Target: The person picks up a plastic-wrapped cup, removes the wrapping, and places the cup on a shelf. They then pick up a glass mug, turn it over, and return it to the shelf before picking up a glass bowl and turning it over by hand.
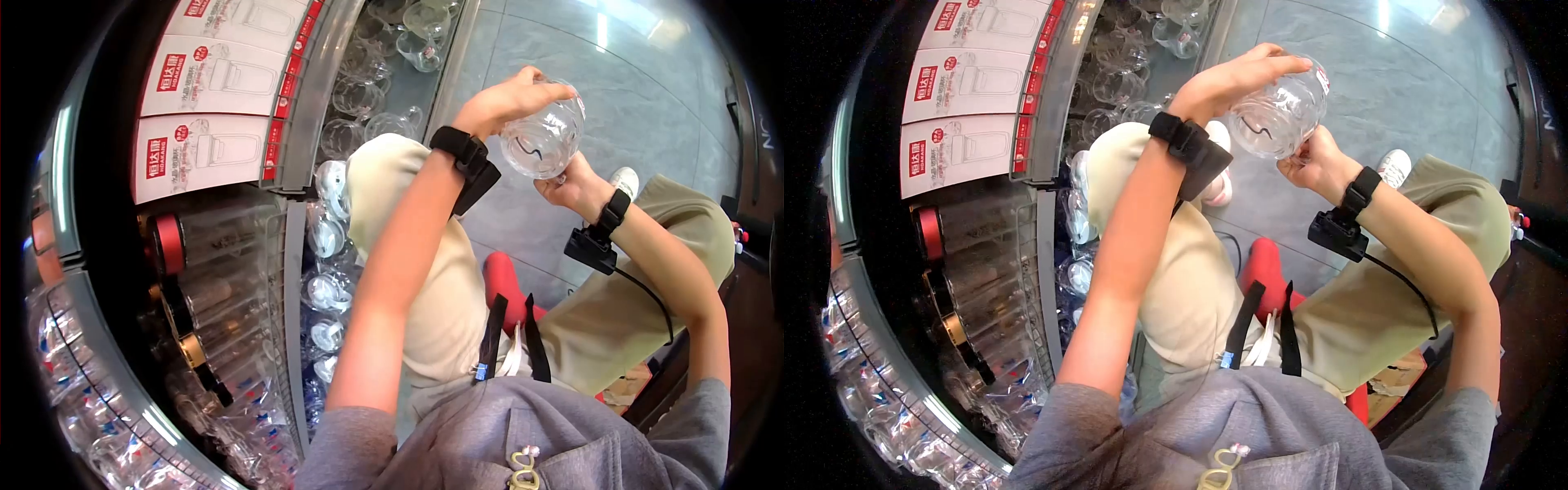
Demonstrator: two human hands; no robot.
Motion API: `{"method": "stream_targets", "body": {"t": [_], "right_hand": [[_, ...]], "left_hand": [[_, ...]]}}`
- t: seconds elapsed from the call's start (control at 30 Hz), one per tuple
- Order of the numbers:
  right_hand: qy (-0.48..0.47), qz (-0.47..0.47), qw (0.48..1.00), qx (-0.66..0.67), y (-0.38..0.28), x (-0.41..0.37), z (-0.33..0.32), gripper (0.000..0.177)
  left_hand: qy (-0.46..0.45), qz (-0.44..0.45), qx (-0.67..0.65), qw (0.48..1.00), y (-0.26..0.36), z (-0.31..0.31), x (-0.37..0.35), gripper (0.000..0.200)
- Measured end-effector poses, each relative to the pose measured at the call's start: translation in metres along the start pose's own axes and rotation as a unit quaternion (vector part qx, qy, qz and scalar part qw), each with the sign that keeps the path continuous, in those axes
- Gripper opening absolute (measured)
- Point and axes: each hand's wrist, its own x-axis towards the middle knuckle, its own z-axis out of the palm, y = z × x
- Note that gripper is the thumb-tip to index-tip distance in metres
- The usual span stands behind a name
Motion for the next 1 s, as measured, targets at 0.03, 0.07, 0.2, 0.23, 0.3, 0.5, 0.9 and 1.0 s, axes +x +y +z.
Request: {"method": "stream_targets", "body": {"t": [0.03,0.07,0.2,0.23,0.3,0.5,0.9,1.0], "right_hand": [[0.004,-0.009,1.0,-0.004,-0.001,0.004,-0.001,0.017],[0.008,-0.017,1.0,-0.008,-0.002,0.005,0.001,0.015],[-0.086,-0.111,0.986,-0.091,0.0,-0.007,0.009,0.016],[-0.107,-0.107,0.983,-0.107,-0.003,-0.005,0.007,0.017],[-0.15,-0.1,0.974,-0.137,-0.013,0.003,0.003,0.019],[-0.088,0.023,0.995,-0.044,-0.016,0.008,-0.002,0.02],[-0.061,0.089,0.992,0.072,-0.007,-0.009,0.003,0.031],[-0.066,0.115,0.986,0.098,-0.008,-0.014,0.007,0.03]], "left_hand": [[0.002,0.0,0.008,1.0,-0.001,0.0,0.001,0.084],[0.008,0.001,0.022,1.0,0.0,0.0,0.0,0.084],[0.025,0.012,0.042,0.999,0.004,-0.001,0.002,0.083],[0.028,0.017,0.038,0.999,0.005,-0.002,0.003,0.082],[0.035,0.01,0.036,0.999,0.005,-0.005,0.003,0.079],[0.035,-0.029,0.042,0.998,0.003,0.001,0.008,0.067],[0.039,0.001,0.051,0.998,0.009,-0.003,0.005,0.065],[0.058,0.004,0.078,0.995,0.006,-0.004,0.013,0.061]]}}
